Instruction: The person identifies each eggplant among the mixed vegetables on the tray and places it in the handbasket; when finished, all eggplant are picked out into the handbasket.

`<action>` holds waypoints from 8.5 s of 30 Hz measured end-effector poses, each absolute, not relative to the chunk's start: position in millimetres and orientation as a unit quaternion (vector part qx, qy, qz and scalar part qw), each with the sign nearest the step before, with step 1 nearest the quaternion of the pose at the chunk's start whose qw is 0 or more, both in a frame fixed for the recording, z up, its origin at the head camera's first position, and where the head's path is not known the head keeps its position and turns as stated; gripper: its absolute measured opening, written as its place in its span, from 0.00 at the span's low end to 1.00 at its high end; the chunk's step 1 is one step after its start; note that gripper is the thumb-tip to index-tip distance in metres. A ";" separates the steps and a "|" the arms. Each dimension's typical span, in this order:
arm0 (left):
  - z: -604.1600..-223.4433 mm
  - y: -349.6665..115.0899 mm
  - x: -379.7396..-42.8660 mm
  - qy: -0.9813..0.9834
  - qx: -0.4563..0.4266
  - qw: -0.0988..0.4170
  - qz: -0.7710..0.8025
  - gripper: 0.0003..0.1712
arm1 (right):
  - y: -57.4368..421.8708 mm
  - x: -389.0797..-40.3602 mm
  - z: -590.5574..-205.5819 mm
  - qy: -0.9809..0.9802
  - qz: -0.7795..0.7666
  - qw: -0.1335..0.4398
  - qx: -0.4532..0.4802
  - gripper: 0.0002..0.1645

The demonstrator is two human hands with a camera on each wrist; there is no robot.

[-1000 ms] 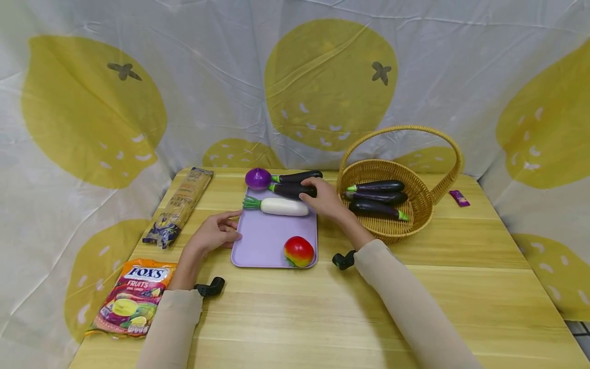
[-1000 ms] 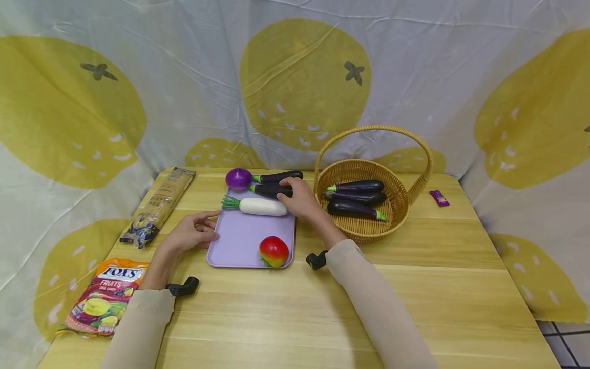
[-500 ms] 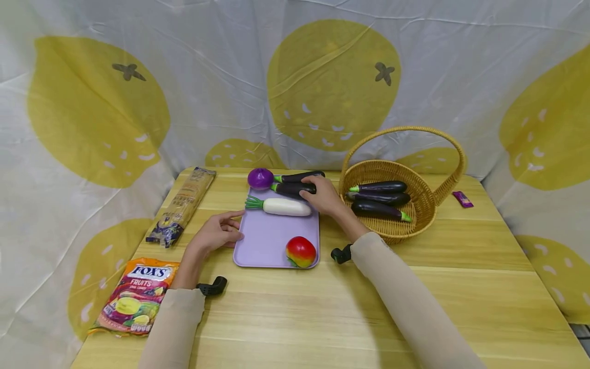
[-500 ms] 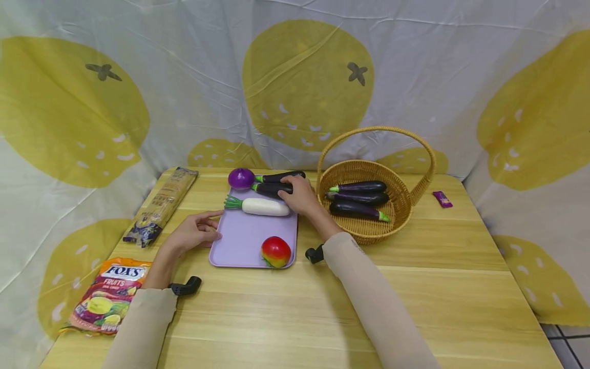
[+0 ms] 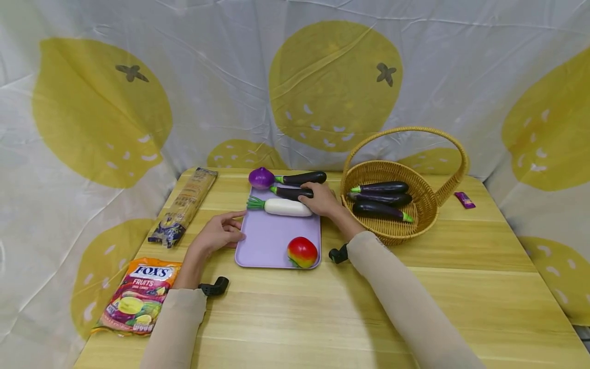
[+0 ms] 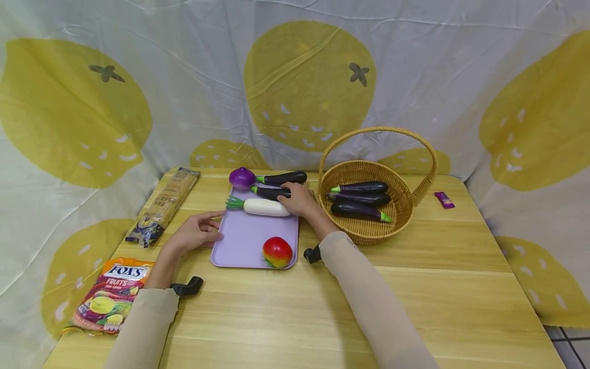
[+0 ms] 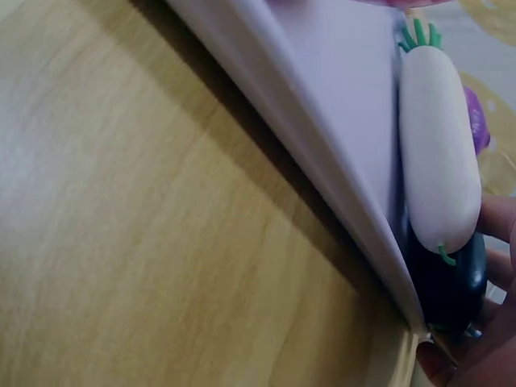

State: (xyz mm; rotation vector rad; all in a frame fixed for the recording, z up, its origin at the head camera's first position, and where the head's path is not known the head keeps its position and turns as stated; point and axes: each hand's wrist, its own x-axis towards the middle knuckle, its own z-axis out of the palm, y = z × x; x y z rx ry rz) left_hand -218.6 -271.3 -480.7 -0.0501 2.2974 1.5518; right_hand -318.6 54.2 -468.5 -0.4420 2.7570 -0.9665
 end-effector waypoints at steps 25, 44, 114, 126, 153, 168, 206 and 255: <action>-481.3 -271.4 -219.2 0.809 -0.016 0.186 0.557 0.47 | 70.0 -289.3 -439.5 0.912 -0.329 0.057 -0.239 0.26; -480.3 -271.7 -218.5 0.816 -0.016 0.185 0.547 0.46 | 126.4 -246.1 -405.0 0.898 -0.347 0.042 -0.267 0.30; -476.8 -268.9 -218.7 0.812 -0.025 0.187 0.552 0.47 | 280.8 -229.2 -426.6 0.918 -0.327 0.107 -0.199 0.27; -476.6 -269.7 -217.7 0.816 -0.018 0.181 0.549 0.47 | 257.8 -231.5 -418.2 0.901 -0.380 0.051 -0.201 0.27; -480.9 -270.2 -220.6 0.819 -0.024 0.178 0.545 0.46 | 150.3 -242.3 -407.8 0.845 -0.485 0.057 -0.217 0.24; -481.6 -271.8 -221.5 0.816 -0.029 0.182 0.548 0.46 | 105.7 -270.9 -424.1 0.842 -0.486 0.089 -0.214 0.25; -484.3 -272.4 -222.1 0.813 -0.036 0.179 0.553 0.45 | 61.5 -335.3 -445.9 0.892 -0.394 0.087 -0.205 0.31; -479.1 -270.6 -218.6 0.815 -0.036 0.183 0.549 0.46 | 56.6 -319.8 -436.2 0.929 -0.311 0.059 -0.189 0.32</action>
